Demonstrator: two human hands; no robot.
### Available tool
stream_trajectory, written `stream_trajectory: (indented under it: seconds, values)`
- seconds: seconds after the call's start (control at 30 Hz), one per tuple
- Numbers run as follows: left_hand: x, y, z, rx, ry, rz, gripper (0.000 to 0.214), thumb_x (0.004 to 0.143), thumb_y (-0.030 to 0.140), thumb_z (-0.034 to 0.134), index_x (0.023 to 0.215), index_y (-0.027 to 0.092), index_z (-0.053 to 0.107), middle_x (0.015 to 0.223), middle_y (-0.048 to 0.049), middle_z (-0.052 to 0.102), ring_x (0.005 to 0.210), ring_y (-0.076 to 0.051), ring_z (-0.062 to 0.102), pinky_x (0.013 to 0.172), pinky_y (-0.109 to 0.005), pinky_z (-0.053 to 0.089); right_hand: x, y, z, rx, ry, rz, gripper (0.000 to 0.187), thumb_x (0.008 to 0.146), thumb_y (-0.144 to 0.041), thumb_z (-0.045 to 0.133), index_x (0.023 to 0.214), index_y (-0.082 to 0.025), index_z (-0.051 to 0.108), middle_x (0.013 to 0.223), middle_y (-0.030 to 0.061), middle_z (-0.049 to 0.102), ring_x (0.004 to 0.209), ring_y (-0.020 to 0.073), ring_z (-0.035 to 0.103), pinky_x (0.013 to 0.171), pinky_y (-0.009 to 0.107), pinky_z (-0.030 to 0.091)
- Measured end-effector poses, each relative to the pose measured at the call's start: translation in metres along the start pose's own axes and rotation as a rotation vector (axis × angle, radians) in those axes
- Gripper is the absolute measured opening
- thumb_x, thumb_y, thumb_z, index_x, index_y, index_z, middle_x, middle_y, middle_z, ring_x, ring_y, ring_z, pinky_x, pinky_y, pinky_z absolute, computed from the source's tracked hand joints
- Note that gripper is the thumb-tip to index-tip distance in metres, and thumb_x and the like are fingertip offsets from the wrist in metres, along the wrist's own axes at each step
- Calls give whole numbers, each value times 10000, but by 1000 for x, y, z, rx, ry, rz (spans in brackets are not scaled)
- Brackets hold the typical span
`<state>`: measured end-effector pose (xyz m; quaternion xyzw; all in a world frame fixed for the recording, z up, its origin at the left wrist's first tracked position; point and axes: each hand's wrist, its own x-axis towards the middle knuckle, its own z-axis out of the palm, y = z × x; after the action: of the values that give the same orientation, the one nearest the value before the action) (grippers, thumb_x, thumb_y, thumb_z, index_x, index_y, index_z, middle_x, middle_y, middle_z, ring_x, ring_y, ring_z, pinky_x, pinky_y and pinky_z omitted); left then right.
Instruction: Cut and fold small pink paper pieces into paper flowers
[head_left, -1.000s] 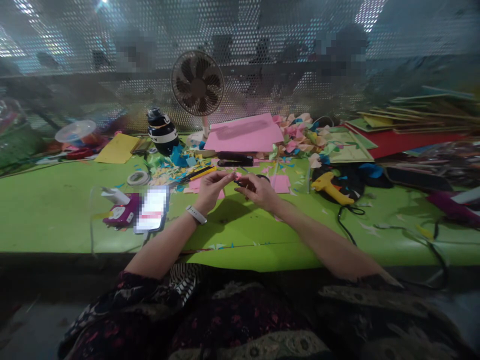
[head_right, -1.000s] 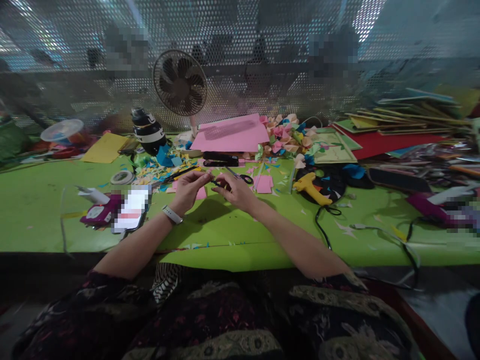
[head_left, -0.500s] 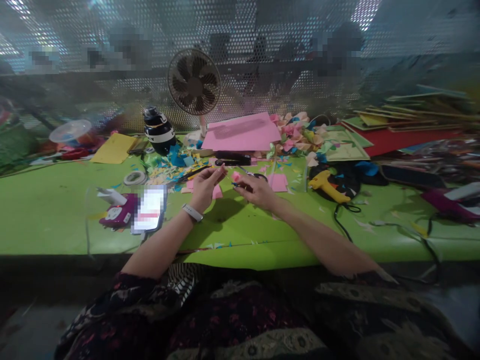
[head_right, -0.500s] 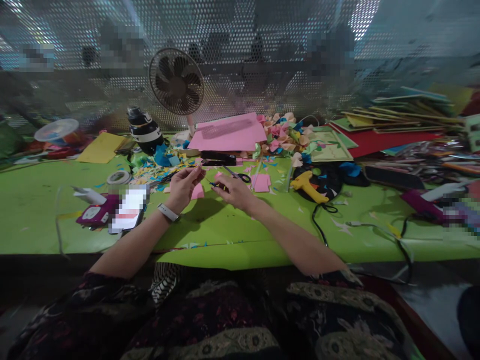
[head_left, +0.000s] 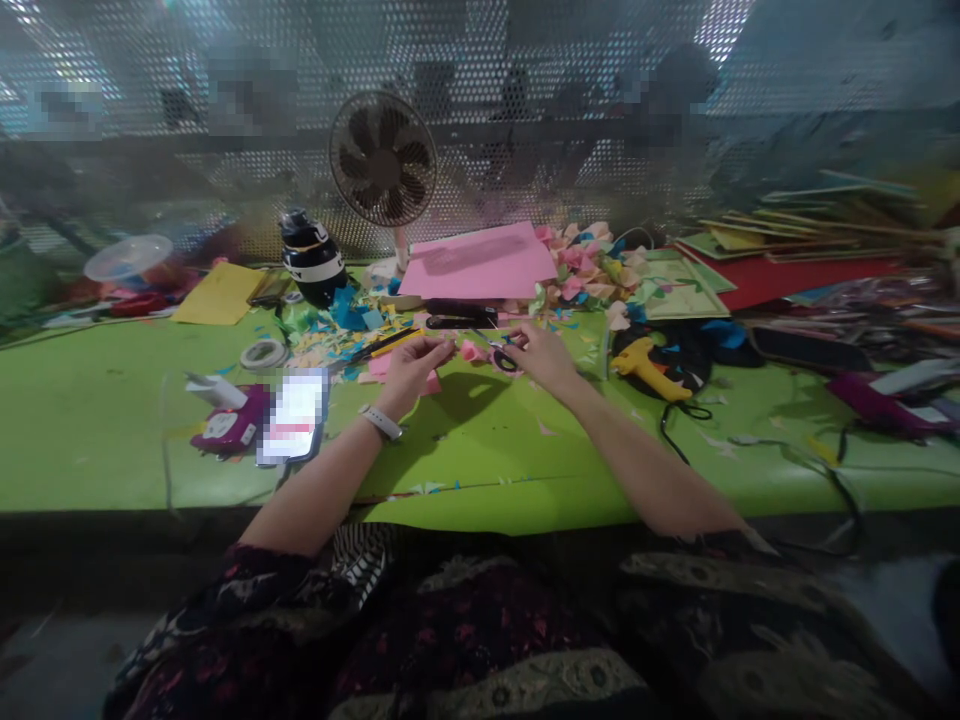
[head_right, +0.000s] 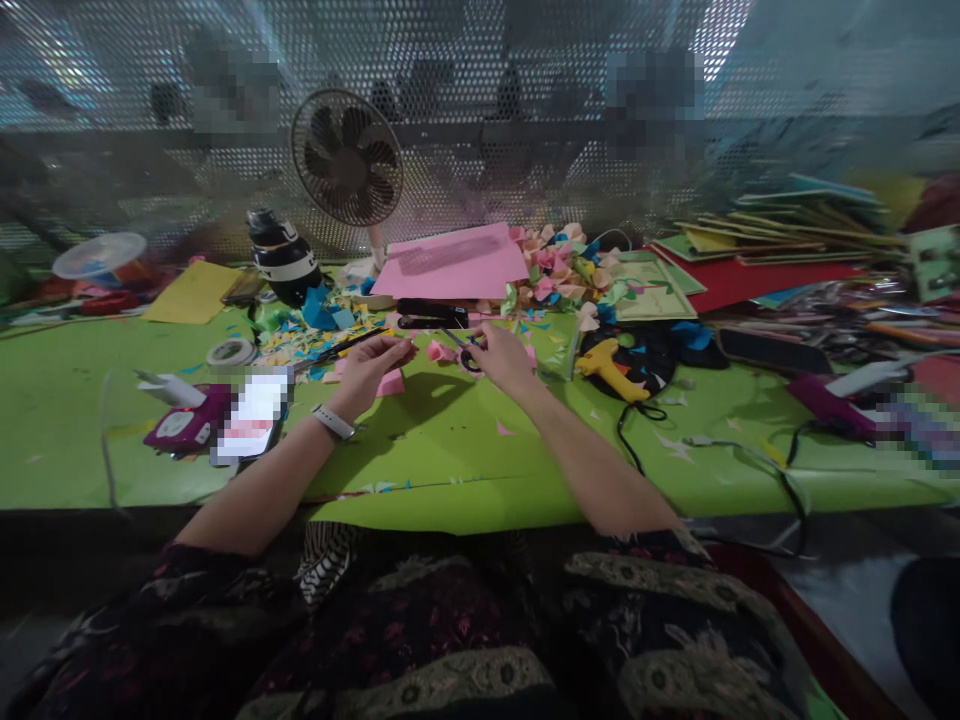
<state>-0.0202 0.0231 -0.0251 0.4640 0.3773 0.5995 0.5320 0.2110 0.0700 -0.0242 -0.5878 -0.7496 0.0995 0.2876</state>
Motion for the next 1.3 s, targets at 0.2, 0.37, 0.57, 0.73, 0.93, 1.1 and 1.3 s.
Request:
stream_trajectory:
  seconds: [0.2, 0.37, 0.57, 0.73, 0.93, 1.1, 1.3]
  values:
    - [-3, 1, 1, 216, -91, 51, 385, 649, 495, 864, 810, 157, 777, 808, -66, 763, 696, -135, 651, 649, -249, 513, 3, 5, 8, 40, 33, -33, 305, 825, -194, 649, 1129, -166, 656, 1079, 118, 702, 884, 245, 666, 798, 378, 514]
    - [-2, -1, -1, 325, -125, 92, 371, 705, 503, 823, 863, 169, 793, 783, -66, 755, 683, -145, 644, 596, -244, 499, -8, -11, 5, 115, 129, -267, 120, 880, -211, 577, 943, -193, 678, 1010, 104, 694, 940, 243, 642, 807, 370, 509]
    - [1, -8, -4, 437, -174, 223, 414, 770, 555, 753, 892, 161, 789, 788, -75, 757, 678, -159, 652, 592, -259, 508, -28, -37, 2, 144, 128, -505, 175, 947, -276, 548, 1002, -176, 680, 954, 98, 703, 829, 201, 631, 722, 318, 492]
    - [0, -7, -5, 587, -230, 358, 371, 842, 517, 702, 935, 169, 791, 876, -92, 781, 766, -186, 695, 674, -286, 549, -28, -35, 6, 148, 102, -472, 236, 952, -265, 552, 1125, -162, 675, 1023, 113, 728, 838, 202, 656, 730, 318, 513]
    - [1, -8, -6, 627, -256, 414, 334, 870, 503, 677, 941, 195, 788, 926, -92, 789, 811, -198, 721, 752, -331, 581, -29, -35, 9, 134, 46, -528, 229, 961, -237, 538, 1104, -190, 710, 1026, 99, 753, 902, 221, 681, 807, 355, 527]
    - [-1, -8, -5, 650, -259, 413, 364, 876, 526, 657, 947, 192, 786, 925, -90, 790, 828, -209, 729, 758, -338, 591, -30, -35, 9, 145, 39, -531, 259, 958, -239, 530, 1157, -194, 689, 1039, 101, 745, 917, 225, 680, 816, 353, 528]
    - [0, -7, -7, 689, -224, 456, 316, 876, 486, 674, 921, 196, 792, 922, -95, 792, 820, -215, 732, 768, -346, 587, -31, -38, 4, 181, 98, -450, 173, 943, -292, 568, 1039, -181, 657, 954, 93, 714, 756, 182, 637, 684, 303, 496]
